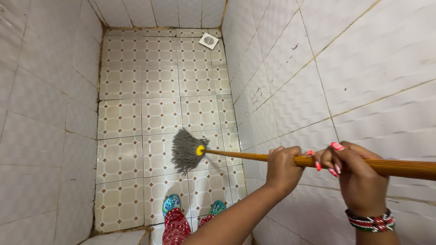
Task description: The person cleans a tiled floor in a small enclosed area by hand using a mop, moving the mop head back and forth across the surface.
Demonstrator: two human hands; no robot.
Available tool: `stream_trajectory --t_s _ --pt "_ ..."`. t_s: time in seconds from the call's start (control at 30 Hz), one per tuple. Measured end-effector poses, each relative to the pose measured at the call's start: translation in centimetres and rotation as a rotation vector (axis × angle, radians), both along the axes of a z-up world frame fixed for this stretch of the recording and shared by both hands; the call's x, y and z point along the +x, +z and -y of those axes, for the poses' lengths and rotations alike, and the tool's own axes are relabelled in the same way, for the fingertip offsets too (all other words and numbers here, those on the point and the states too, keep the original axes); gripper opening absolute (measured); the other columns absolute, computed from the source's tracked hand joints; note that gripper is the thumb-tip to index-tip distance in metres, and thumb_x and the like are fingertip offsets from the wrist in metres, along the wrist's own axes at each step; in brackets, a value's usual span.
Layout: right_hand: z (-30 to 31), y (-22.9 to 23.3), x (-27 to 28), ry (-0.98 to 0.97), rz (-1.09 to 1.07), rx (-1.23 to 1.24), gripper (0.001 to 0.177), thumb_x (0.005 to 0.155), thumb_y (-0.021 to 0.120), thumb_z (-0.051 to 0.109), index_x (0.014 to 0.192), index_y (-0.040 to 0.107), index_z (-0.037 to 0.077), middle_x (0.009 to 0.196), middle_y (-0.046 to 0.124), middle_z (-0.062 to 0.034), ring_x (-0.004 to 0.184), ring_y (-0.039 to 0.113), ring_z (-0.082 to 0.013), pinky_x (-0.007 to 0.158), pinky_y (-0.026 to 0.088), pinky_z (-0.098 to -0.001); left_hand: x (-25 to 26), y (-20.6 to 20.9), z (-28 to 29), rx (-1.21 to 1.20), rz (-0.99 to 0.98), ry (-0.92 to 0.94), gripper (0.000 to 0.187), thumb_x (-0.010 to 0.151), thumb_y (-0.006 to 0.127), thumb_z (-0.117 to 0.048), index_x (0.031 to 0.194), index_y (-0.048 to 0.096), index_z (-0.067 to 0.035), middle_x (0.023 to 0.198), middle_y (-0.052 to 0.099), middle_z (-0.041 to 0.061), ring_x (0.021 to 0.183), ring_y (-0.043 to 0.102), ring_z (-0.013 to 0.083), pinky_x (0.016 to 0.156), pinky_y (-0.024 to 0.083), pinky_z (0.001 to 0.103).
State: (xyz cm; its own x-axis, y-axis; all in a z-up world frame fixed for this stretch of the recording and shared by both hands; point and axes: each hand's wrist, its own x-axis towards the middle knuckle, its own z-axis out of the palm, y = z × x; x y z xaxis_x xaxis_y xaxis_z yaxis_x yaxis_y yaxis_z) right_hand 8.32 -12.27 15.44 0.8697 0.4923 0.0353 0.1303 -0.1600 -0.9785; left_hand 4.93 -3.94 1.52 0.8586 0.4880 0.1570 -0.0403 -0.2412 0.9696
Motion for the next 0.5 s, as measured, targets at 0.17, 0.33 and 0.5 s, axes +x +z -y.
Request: stream_trajectory --t_s 0.17,0.33,0.5 --pt "0.5 1.8 -0.9 -0.278 -0.016 -0.027 0.035 0.107 0.047 0.004 0.073 0.044 -0.005 0.070 0.049 -0.0120 0.073 0.056 -0.0244 0.096 0.056 -0.0458 2.0 -0.3 0.1 -0.037 -0.072 -0.365 0.025 0.089 0.072 -0.031 0.079 0.064 -0.009 0.075 0.066 0.010 0.078 0.065 0.0334 0.077 0.051 0.044" --pt "0.6 2.6 -1.1 -0.489 -0.033 -0.016 0.026 0.106 0.050 0.005 0.081 0.049 -0.003 0.072 0.048 -0.0092 0.073 0.056 -0.0230 0.092 0.056 -0.0491 4.6 0.5 0.2 -0.029 -0.188 -0.738 0.033 0.091 0.068 -0.048 0.096 0.076 -0.017 0.082 0.074 0.008 0.077 0.071 0.0270 0.072 0.055 0.041" --pt "2.2 1.3 0.6 -0.599 -0.044 -0.010 0.010 0.100 0.048 0.005 0.095 0.056 0.002 0.077 0.048 -0.0055 0.070 0.052 -0.0201 0.093 0.058 -0.0514 5.0 0.1 1.6 -0.052 -0.250 -0.828 0.037 0.087 0.068 -0.051 0.105 0.079 -0.020 0.084 0.078 0.010 0.079 0.073 0.0262 0.075 0.057 0.040"
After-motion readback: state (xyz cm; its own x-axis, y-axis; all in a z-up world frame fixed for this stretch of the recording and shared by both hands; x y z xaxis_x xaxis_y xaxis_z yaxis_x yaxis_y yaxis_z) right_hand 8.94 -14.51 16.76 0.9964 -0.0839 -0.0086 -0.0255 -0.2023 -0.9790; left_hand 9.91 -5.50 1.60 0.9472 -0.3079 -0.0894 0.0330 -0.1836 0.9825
